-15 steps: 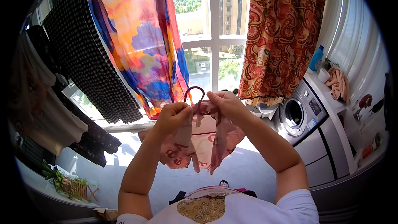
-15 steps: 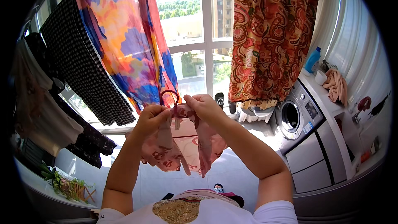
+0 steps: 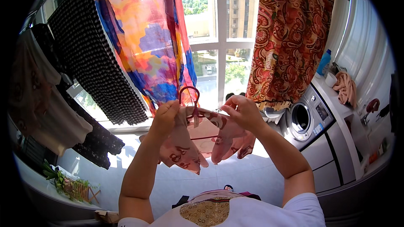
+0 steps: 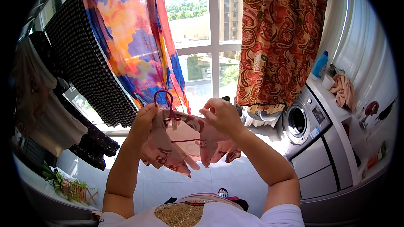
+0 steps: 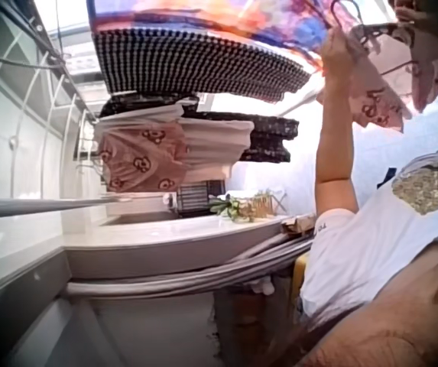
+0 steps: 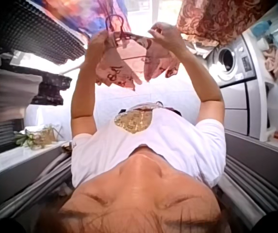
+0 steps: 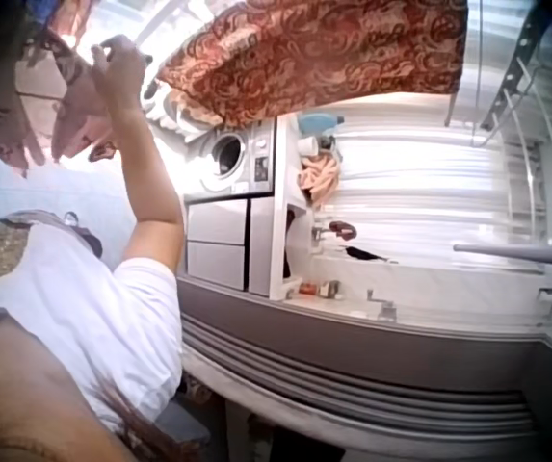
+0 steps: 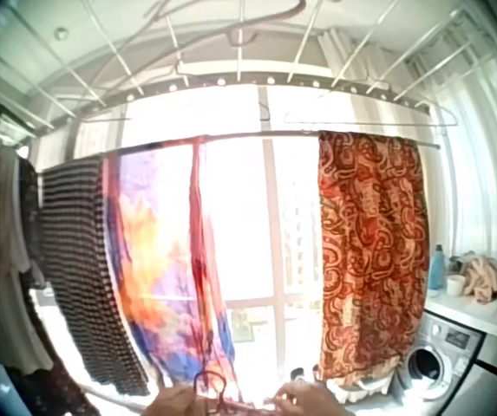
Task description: The person buttons a pink shirt on a hanger, takes a black sweater and a grey shirt out of a washing machine, places each on a hanger, and hangs them on a laundry rack.
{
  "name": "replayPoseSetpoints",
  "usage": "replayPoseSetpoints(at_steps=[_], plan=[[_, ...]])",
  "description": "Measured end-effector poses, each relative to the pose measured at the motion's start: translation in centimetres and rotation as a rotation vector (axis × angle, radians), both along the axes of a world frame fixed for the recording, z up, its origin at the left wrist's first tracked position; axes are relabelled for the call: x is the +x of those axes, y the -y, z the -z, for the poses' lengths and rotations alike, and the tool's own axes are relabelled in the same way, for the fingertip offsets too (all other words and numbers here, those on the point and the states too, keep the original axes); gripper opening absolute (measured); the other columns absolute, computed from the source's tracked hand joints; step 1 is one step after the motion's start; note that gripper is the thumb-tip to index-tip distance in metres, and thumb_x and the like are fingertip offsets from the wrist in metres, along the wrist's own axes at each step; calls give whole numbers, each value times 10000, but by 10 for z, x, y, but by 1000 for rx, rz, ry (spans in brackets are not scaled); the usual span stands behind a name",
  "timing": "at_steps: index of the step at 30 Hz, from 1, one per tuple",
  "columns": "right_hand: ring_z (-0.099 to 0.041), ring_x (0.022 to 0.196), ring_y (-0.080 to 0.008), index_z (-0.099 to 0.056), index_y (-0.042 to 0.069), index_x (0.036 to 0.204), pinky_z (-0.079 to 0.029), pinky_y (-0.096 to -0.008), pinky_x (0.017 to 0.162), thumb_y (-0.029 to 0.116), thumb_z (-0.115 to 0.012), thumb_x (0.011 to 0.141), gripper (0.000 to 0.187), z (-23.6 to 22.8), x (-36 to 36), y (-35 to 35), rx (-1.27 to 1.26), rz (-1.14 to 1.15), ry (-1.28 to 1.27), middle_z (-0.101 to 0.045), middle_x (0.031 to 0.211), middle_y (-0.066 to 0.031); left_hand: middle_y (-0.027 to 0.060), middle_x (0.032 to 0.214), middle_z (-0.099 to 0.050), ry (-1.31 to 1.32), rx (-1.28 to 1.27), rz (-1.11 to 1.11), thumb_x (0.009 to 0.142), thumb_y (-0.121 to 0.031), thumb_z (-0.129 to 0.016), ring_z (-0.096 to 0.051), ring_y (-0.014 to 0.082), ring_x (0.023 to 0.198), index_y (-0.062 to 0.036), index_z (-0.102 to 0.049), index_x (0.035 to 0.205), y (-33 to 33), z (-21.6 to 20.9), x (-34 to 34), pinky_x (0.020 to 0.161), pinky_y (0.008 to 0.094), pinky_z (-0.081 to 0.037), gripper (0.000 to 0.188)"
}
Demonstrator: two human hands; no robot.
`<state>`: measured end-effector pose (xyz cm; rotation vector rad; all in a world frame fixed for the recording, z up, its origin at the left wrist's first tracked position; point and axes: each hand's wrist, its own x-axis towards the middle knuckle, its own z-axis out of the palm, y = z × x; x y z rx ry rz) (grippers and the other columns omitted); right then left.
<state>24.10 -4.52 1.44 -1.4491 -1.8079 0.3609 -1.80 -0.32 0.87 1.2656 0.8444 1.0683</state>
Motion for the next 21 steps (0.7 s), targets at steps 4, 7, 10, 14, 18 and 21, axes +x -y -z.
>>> replayPoseSetpoints(at_steps=[4,7,10,14,18,21], plan=[[-639,806,-226,-645,10,982,-488,-338,720,345,-656,832,367,-3,-10,-3,186,-158,-73,-657,857,-132,111,843,-641,8,15,75,983,-210,-372,-615,122,675,-6,-562,934,-2,-16,-12,599,244,-525,283],[-644,739,-223,-633,20,1014,-491,-324,674,297,-638,854,320,-13,-33,-6,77,-301,17,-651,793,-126,115,844,-644,13,22,90,984,-247,-385,-620,129,678,13,-574,948,-3,-33,-14,608,246,-527,323],[-611,593,-163,-657,15,909,-466,-302,558,229,-637,852,222,-30,-52,-7,128,-219,-83,-620,647,-95,84,816,-634,75,-70,92,982,-277,-416,-603,115,661,17,-583,951,5,-62,-26,597,232,-510,339],[-579,557,-107,-670,22,870,-459,-262,537,210,-697,801,202,-61,-71,-12,145,-194,-151,-618,618,-71,16,730,-591,-309,171,-6,964,-368,-469,-539,49,621,-1,-590,926,10,-101,-51,557,195,-461,388],[-564,527,-85,-669,14,807,-445,-249,513,252,-766,738,266,-80,-107,-20,135,-235,-119,-614,587,-38,-38,624,-515,-72,214,-91,920,-431,-537,-458,46,532,-28,-573,840,3,-103,-87,489,177,-399,412],[-541,536,-62,-660,2,771,-428,-235,505,245,-788,715,280,-87,-129,-25,117,-245,-130,-597,581,-15,41,802,-588,1,14,48,915,-332,-574,-561,83,716,-16,-536,1004,16,-114,-117,618,210,-479,331]])
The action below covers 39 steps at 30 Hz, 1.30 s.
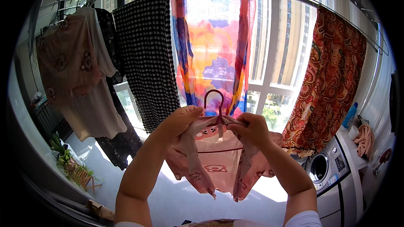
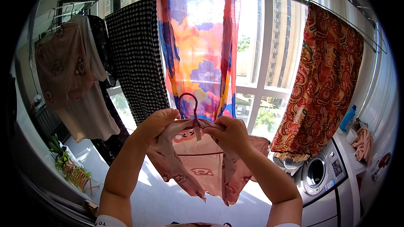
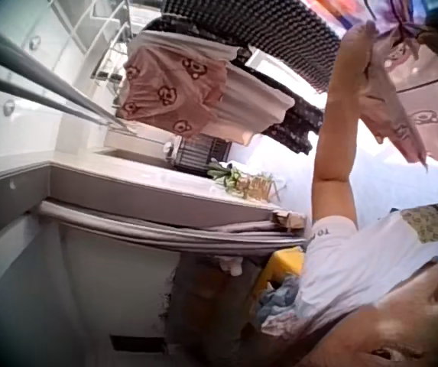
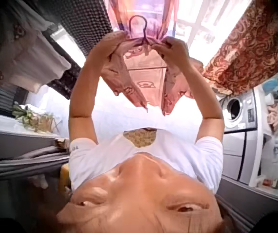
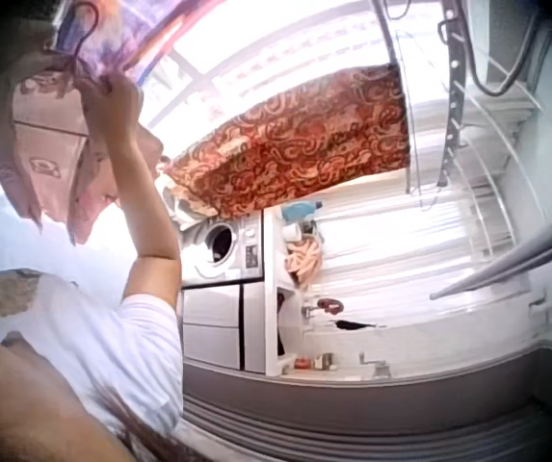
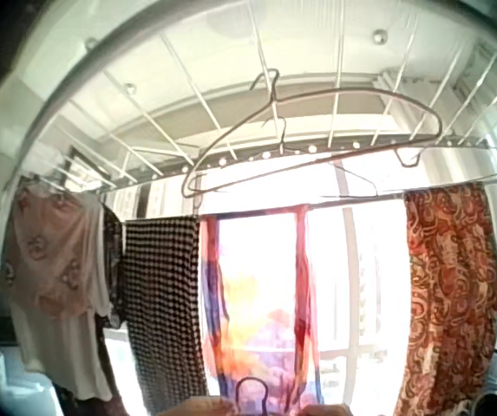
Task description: The person buttons a pink shirt on a hanger, takes a black sweater and a grey shirt out of a washing machine, places each on a hanger, and hangs them on a laundry rack.
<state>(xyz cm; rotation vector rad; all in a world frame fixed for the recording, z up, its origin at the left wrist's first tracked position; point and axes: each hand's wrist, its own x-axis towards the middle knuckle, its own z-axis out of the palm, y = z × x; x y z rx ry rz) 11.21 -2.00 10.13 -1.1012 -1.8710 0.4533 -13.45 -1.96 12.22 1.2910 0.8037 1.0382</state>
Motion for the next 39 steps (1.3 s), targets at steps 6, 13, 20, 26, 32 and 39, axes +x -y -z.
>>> replayPoseSetpoints(at_steps=[6,13,20,26,32,39], plan=[[-508,532,-57,-638,-16,721,-407,-246,482,215,-758,746,261,-13,-49,-6,20,-39,-186,-570,560,-11,97,1083,-596,-612,1063,-641,854,-205,-656,-563,183,1025,-49,-558,1130,20,21,-80,875,332,-447,332],[-502,552,-46,-656,-9,753,-413,-234,502,223,-714,791,242,-24,-107,-23,-20,-190,-231,-588,588,-6,114,833,-640,-769,1037,-688,850,-121,-614,-632,236,733,-36,-652,970,53,27,-126,658,292,-495,152],[-588,672,-124,-667,9,859,-460,-268,620,189,-631,854,184,-23,-139,-51,146,-398,-106,-632,724,-67,108,770,-625,-914,988,-1044,850,-146,-604,-621,263,679,-42,-641,880,84,18,-166,599,328,-478,114],[-618,664,-235,-653,18,922,-484,-313,625,150,-660,815,171,-29,-169,-58,549,-347,-50,-612,745,-119,124,768,-636,-824,910,-1148,859,-133,-622,-617,234,661,-23,-645,892,98,-5,-227,600,297,-461,117],[-592,573,-227,-647,14,747,-459,-312,533,172,-724,767,177,-54,-229,-65,723,27,-115,-592,660,-102,123,771,-646,-741,1108,-1173,868,-150,-623,-617,235,675,-21,-646,906,76,-44,-301,614,299,-458,137],[-408,528,-121,-589,-14,708,-362,-265,512,178,-704,815,248,-115,-323,-62,780,169,-468,-498,617,-50,138,756,-642,-707,1493,-1172,856,-148,-632,-620,262,673,-9,-655,846,34,-142,-389,604,314,-464,141]])
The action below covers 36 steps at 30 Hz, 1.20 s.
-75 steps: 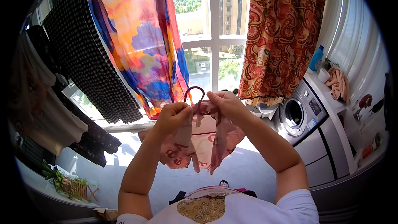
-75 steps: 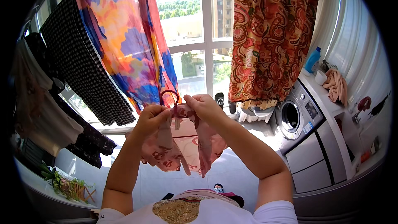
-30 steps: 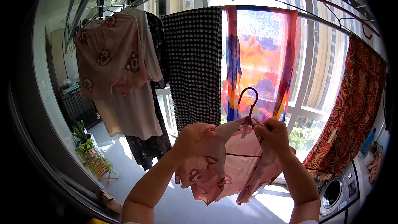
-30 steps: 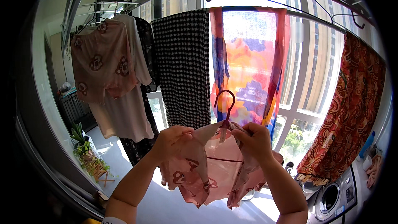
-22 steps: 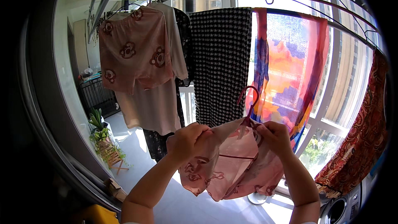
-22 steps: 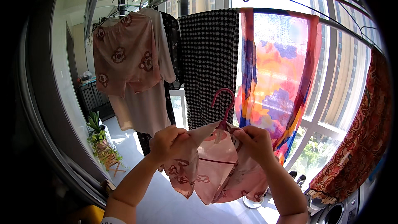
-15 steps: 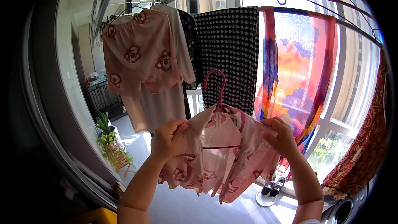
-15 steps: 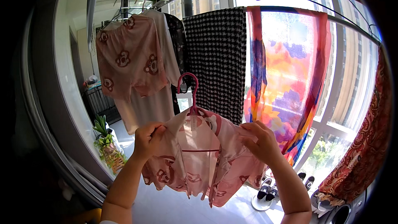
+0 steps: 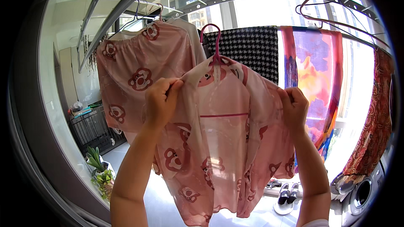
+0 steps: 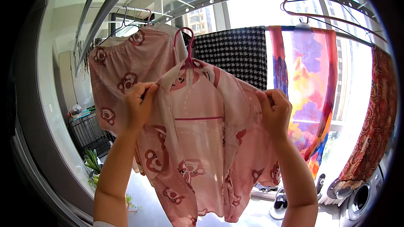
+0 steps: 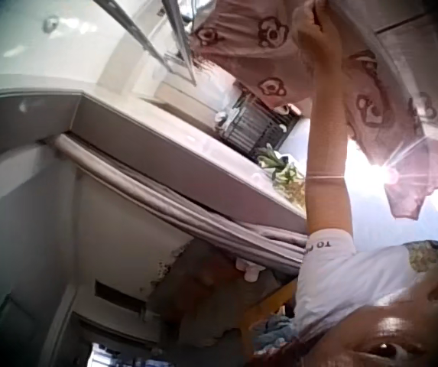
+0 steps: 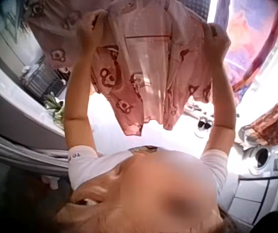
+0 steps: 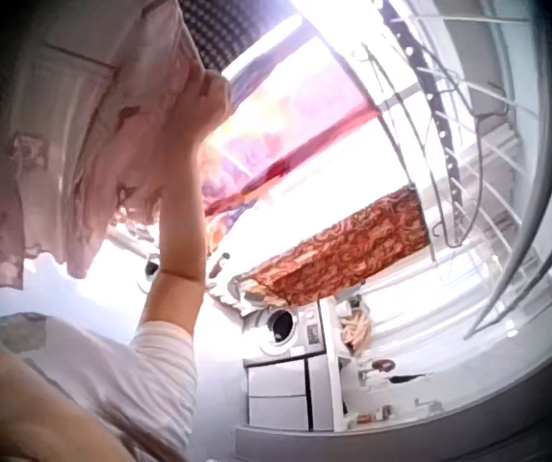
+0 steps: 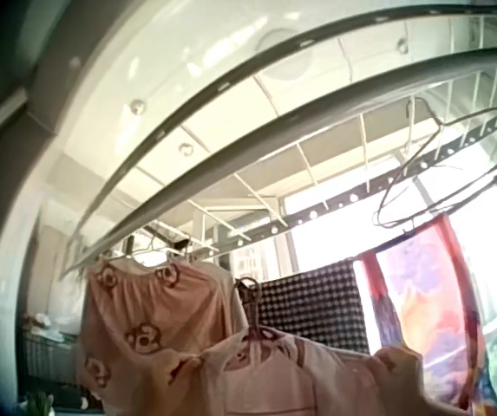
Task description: The person buttons a pink shirt on a hanger, takes a black sweater and a grey shirt out of a washing machine, places each on a hanger, and hangs them on a laundry rack.
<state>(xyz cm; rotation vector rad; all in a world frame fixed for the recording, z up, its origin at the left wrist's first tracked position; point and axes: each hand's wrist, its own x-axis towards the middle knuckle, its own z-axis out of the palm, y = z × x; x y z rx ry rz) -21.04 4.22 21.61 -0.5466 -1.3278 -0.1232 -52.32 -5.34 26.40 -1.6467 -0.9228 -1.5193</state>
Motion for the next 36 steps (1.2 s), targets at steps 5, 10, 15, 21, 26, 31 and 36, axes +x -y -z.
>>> replayPoseSetpoints(at_steps=[5,10,15,21,26,31,36], plan=[[-423,533,-104,-612,-1,730,-355,-275,515,309,-700,821,335,-78,-26,4,21,68,-150,-518,565,-26,114,824,-658,-49,121,-120,869,-265,-612,-625,284,791,-38,-659,930,-12,-81,-47,753,366,-453,240],[-474,512,-133,-634,16,716,-384,-288,520,387,-693,804,386,-142,-43,8,121,204,-109,-554,547,-45,126,1046,-631,-61,341,-446,869,-375,-586,-555,306,1042,-61,-603,1120,-36,-122,-104,944,416,-362,402],[-564,546,-185,-659,35,724,-443,-311,561,484,-669,783,453,-187,-63,5,129,305,-75,-613,597,-47,214,1235,-515,238,139,-226,866,-397,-579,-488,322,1149,-23,-442,1306,-45,-129,-130,979,392,-360,593],[-531,530,-138,-665,36,730,-426,-280,547,466,-687,783,433,-184,-56,16,223,292,-130,-595,584,-25,208,1293,-481,365,-4,5,855,-411,-587,-455,303,1215,2,-378,1350,-46,-119,-124,1003,361,-351,678],[-481,512,-116,-662,27,725,-391,-264,529,422,-706,785,402,-163,-28,12,71,283,-211,-574,570,-17,190,1324,-470,191,-29,125,850,-397,-598,-463,289,1222,0,-377,1350,-70,-114,-119,997,344,-355,675],[-573,584,-174,-680,41,750,-442,-319,582,503,-680,764,463,-207,-6,10,164,432,-186,-624,618,-49,196,1299,-491,198,-59,209,829,-363,-626,-476,299,1207,-4,-388,1341,-72,-146,-83,997,344,-357,669],[-623,663,-265,-686,45,745,-470,-373,636,545,-662,746,501,-246,-17,13,233,512,-63,-657,669,-87,197,1292,-493,201,52,110,795,-242,-661,-481,289,1200,1,-420,1309,-76,-141,-74,997,341,-361,618]])
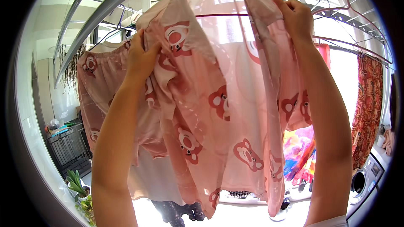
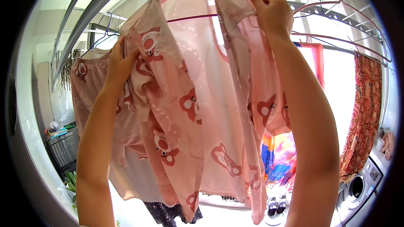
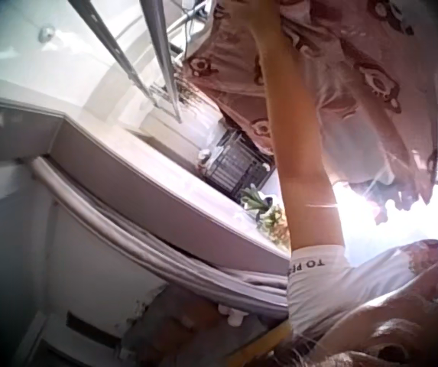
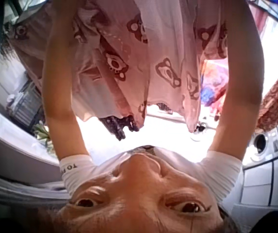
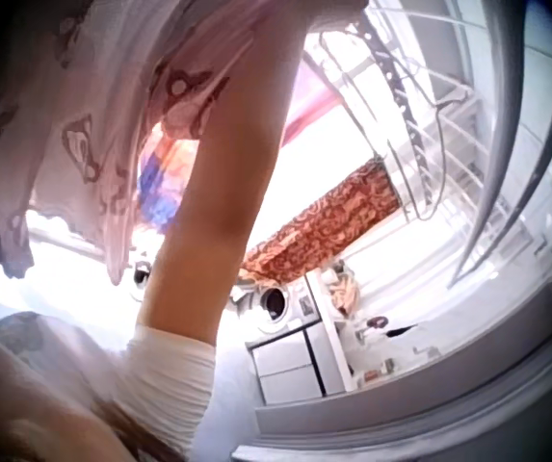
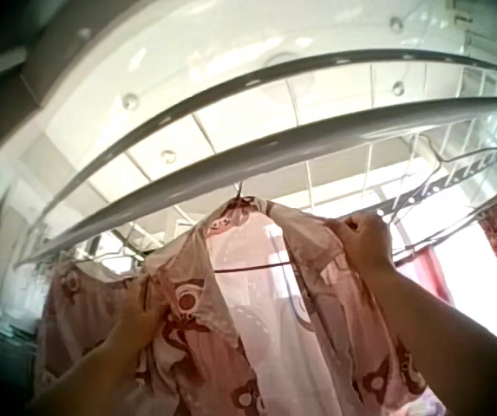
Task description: The person buttons a pink shirt on a hanger, takes a black sweater and a grey shirt out of a washing machine, places each on a hanger, and hangs them on a laundry rack.
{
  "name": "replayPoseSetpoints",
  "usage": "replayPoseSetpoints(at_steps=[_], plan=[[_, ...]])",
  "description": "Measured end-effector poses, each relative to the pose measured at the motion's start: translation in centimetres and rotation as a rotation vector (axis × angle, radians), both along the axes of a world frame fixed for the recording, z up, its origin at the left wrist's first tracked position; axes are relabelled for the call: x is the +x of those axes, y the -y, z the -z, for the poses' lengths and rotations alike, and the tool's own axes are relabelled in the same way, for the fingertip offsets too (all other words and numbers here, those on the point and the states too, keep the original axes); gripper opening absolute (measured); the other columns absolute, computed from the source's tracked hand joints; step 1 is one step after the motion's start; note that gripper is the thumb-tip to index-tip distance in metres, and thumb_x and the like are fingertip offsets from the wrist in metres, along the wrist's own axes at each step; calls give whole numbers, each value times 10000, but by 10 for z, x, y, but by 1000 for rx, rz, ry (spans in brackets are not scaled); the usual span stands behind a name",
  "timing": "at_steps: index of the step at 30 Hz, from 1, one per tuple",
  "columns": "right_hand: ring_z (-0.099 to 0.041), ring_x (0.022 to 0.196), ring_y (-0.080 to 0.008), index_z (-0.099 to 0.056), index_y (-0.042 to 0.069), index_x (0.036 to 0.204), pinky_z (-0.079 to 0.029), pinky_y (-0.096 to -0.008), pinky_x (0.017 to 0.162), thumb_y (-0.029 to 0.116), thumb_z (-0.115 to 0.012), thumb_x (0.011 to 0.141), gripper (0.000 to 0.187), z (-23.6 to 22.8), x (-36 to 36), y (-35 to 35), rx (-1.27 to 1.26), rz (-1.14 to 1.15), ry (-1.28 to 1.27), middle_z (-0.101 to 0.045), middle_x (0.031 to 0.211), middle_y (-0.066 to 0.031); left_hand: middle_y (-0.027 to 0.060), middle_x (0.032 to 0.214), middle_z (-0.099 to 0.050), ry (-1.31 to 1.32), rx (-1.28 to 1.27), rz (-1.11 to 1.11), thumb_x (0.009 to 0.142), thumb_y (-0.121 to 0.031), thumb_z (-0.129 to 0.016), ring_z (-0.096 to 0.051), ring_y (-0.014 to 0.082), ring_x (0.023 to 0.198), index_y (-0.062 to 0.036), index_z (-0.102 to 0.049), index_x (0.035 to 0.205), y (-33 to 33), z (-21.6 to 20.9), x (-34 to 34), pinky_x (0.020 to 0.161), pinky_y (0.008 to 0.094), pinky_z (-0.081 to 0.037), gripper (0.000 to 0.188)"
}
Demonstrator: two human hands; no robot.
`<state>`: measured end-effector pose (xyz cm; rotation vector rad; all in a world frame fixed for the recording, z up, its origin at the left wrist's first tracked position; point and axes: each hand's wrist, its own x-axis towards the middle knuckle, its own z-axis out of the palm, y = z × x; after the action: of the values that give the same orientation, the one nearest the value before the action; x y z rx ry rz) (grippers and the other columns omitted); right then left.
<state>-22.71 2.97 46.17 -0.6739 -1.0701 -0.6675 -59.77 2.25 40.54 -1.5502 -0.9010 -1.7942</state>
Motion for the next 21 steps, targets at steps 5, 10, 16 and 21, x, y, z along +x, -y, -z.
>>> replayPoseSetpoints(at_steps=[5,10,16,21], plan=[[-637,708,-258,-688,49,794,-477,-380,661,516,-653,764,469,12,-11,-7,-57,-111,103,-668,714,-90,177,1273,-501,63,-50,110,788,-90,-642,-471,270,1202,1,-468,1246,-1,40,-18,1005,335,-357,498],[-594,803,-284,-644,33,966,-467,-378,712,519,-607,807,512,31,2,-20,240,139,118,-630,870,-148,175,1277,-491,59,-18,-55,814,-109,-622,-473,289,1192,-13,-480,1241,9,60,-7,993,325,-360,460],[-596,785,-265,-562,9,947,-469,-354,712,475,-694,741,527,76,-39,29,-197,-200,136,-604,811,-133,138,815,-615,-123,-54,-270,830,-261,-618,-580,285,769,-13,-631,871,58,50,55,751,330,-453,251],[-639,745,-224,-633,0,903,-499,-327,676,308,-700,731,360,56,-65,33,-246,-364,254,-665,835,-127,38,506,-487,-101,18,-134,822,-328,-631,-466,162,471,0,-567,643,25,14,63,507,324,-401,379]])
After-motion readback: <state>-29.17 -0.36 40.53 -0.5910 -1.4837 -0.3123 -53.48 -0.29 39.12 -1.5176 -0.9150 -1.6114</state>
